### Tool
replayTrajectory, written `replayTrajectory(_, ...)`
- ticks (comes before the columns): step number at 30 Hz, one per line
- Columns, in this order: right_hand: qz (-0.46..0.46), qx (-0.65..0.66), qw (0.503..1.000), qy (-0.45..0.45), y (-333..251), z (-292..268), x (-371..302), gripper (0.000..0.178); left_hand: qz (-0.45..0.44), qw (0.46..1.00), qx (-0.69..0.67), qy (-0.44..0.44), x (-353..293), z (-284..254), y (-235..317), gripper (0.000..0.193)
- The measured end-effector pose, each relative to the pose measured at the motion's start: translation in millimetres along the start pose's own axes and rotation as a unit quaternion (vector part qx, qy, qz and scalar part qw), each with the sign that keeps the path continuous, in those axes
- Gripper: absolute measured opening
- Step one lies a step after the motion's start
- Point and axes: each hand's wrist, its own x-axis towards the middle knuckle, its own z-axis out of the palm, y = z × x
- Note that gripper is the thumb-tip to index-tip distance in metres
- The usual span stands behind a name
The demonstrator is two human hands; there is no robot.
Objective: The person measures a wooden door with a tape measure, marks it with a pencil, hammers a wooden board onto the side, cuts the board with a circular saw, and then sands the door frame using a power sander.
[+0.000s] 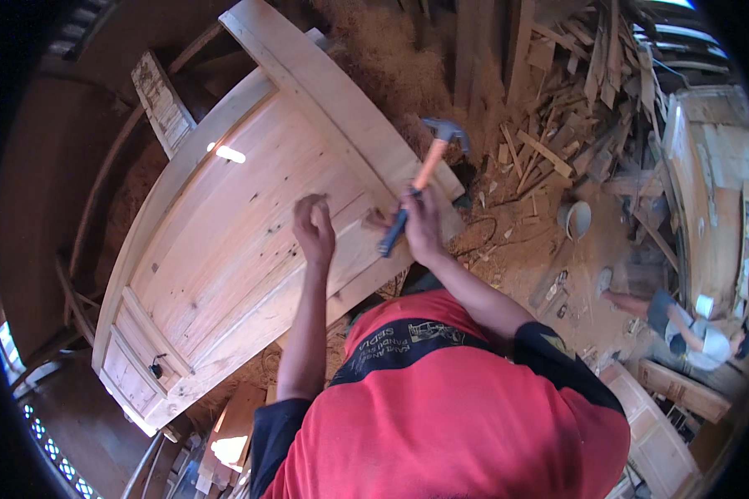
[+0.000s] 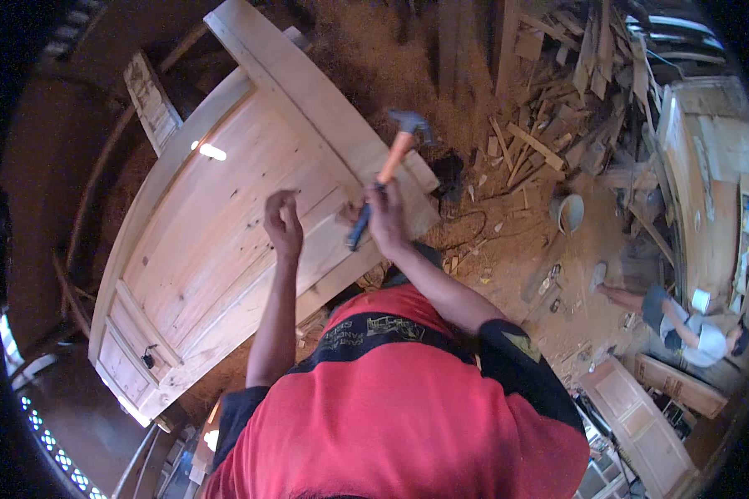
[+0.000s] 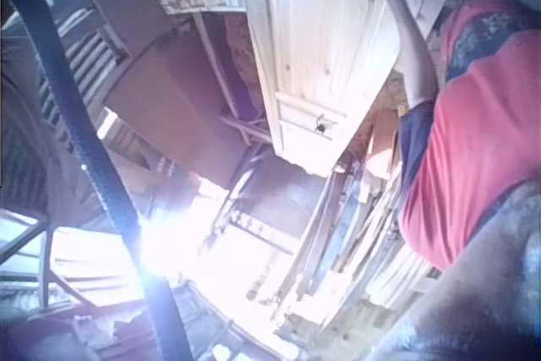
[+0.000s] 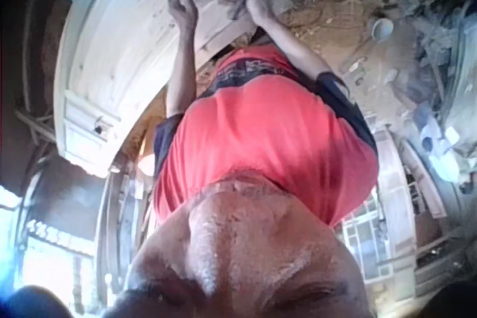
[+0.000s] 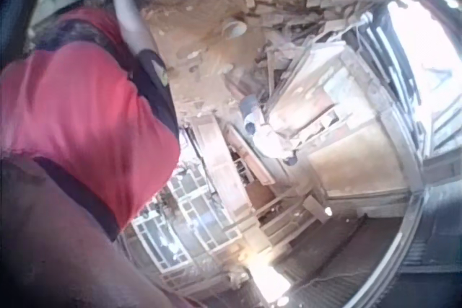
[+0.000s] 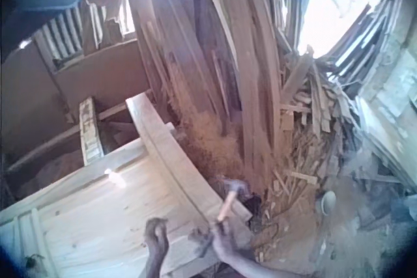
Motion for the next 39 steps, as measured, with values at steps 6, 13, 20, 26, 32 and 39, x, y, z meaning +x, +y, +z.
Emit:
replayTrajectory(6,0.175,-0.081,0.981,0.019,-88.7,-99.5,72.8,0.018,-0.086,0.946,0.312,0.016,132.0,63.2,-69.1,0.067)
replayTrajectory(13,0.185,-0.073,0.977,-0.073,-112.7,-96.9,156.6,0.014,-0.095,0.917,0.385,0.051,162.4,102.7,-73.3,0.073)
replayTrajectory(20,0.255,-0.068,0.963,-0.053,-128.2,-61.0,288.4,0.017,-0.102,0.924,0.364,0.051,169.2,104.3,-66.3,0.071)
replayTrajectory(26,0.009,0.177,0.975,0.132,-176.2,-23.9,411.2,0.019,-0.114,0.927,0.354,0.047,174.3,101.7,-66.9,0.074)
replayTrajectory(32,0.286,-0.061,0.953,-0.075,-105.8,45.3,417.6,0.019,-0.117,0.925,0.361,0.033,176.5,101.6,-71.3,0.075)
replayTrajectory(39,0.028,-0.035,0.996,0.082,-124.4,18.8,468.2,0.022,-0.117,0.921,0.369,0.027,175.8,99.6,-72.0,0.073)
